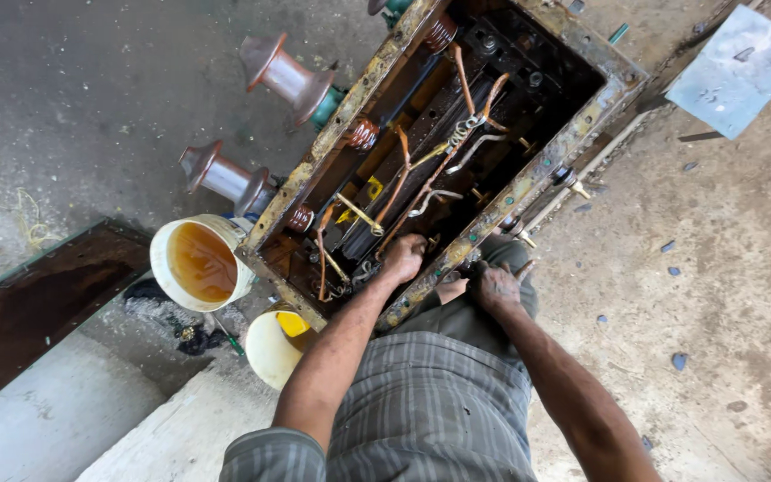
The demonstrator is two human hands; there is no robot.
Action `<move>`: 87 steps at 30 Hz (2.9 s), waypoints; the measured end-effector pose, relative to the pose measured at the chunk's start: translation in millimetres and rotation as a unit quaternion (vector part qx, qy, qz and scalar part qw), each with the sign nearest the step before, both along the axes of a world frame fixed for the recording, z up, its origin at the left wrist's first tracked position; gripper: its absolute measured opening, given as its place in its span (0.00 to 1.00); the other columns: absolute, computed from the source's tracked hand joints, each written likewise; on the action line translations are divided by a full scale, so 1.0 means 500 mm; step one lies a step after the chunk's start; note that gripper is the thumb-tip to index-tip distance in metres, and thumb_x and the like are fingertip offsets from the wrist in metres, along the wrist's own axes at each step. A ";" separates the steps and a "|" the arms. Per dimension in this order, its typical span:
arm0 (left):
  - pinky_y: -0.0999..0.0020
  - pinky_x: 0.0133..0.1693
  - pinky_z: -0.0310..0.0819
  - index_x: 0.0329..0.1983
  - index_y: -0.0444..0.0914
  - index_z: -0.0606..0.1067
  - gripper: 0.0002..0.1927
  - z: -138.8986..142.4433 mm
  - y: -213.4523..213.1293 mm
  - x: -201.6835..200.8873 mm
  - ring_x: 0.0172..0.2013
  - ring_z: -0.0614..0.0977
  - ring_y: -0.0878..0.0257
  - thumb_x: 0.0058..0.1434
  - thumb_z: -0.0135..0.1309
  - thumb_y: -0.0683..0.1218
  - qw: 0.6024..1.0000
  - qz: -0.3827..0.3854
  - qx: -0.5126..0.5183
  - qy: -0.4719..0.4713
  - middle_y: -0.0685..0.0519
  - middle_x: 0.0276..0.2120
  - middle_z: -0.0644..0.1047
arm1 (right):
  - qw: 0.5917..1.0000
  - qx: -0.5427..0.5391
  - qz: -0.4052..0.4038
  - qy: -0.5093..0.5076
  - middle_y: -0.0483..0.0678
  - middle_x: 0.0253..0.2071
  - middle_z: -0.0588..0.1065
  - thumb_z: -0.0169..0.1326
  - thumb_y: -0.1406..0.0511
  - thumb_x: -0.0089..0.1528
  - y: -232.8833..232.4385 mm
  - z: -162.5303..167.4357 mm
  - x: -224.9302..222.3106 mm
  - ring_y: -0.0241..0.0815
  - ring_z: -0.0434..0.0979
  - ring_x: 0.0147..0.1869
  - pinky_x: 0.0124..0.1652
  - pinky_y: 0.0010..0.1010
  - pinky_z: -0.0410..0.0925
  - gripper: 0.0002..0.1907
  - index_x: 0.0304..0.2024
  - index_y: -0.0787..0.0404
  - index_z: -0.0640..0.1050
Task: The person works on an open transformer tank, unscrewing and removing brown ceramic bushing insulators from the housing by hand and setting them aside, while buckets of oil sit nearby. They reach into the tank to loosen components and handle the bushings one at a time.
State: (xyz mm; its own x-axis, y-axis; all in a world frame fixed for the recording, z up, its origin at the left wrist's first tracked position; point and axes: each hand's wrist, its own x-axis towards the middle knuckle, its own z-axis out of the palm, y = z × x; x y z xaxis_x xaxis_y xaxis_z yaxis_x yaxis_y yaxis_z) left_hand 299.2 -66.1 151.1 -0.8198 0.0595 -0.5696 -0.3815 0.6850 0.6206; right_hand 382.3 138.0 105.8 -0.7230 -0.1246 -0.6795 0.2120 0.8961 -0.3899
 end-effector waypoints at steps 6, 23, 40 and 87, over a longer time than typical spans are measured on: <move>0.63 0.49 0.79 0.45 0.39 0.84 0.09 -0.009 0.034 0.007 0.44 0.86 0.58 0.65 0.57 0.46 0.991 0.132 -0.007 -0.016 0.49 0.42 0.85 | 0.997 -0.019 -0.058 0.046 0.58 0.46 0.80 0.59 0.57 0.61 0.008 -0.022 0.021 0.60 0.79 0.52 0.54 0.49 0.69 0.17 0.50 0.55 0.77; 0.64 0.50 0.74 0.52 0.41 0.82 0.15 -0.075 0.067 -0.008 0.47 0.83 0.57 0.63 0.63 0.46 0.999 0.033 0.033 0.011 0.47 0.47 0.82 | 0.939 -0.161 -0.261 0.154 0.56 0.48 0.81 0.64 0.57 0.58 0.047 -0.079 0.076 0.56 0.83 0.50 0.48 0.43 0.74 0.26 0.57 0.57 0.78; 0.69 0.50 0.79 0.50 0.37 0.83 0.17 -0.293 0.045 0.030 0.44 0.85 0.65 0.57 0.67 0.41 0.971 0.161 0.137 -0.110 0.49 0.46 0.85 | 0.718 -0.399 -0.562 0.098 0.51 0.48 0.77 0.58 0.73 0.65 0.065 -0.268 0.168 0.38 0.79 0.49 0.49 0.29 0.75 0.09 0.48 0.70 0.80; 0.54 0.58 0.78 0.65 0.36 0.69 0.30 -0.483 -0.024 0.101 0.55 0.81 0.56 0.63 0.61 0.53 0.968 0.122 0.188 -0.116 0.44 0.56 0.78 | 0.726 -0.240 -0.636 -0.107 0.49 0.25 0.76 0.48 0.59 0.75 0.023 -0.397 0.241 0.33 0.76 0.28 0.32 0.24 0.70 0.21 0.36 0.70 0.81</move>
State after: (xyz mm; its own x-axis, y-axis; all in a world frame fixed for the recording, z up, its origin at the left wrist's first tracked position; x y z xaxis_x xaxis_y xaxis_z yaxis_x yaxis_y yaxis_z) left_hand 349.8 -77.9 -90.3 -0.6885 0.1192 -0.7154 -0.6623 0.2987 0.6871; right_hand 503.0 149.3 -92.5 -0.3454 0.2908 -0.8922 0.8504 -0.3050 -0.4286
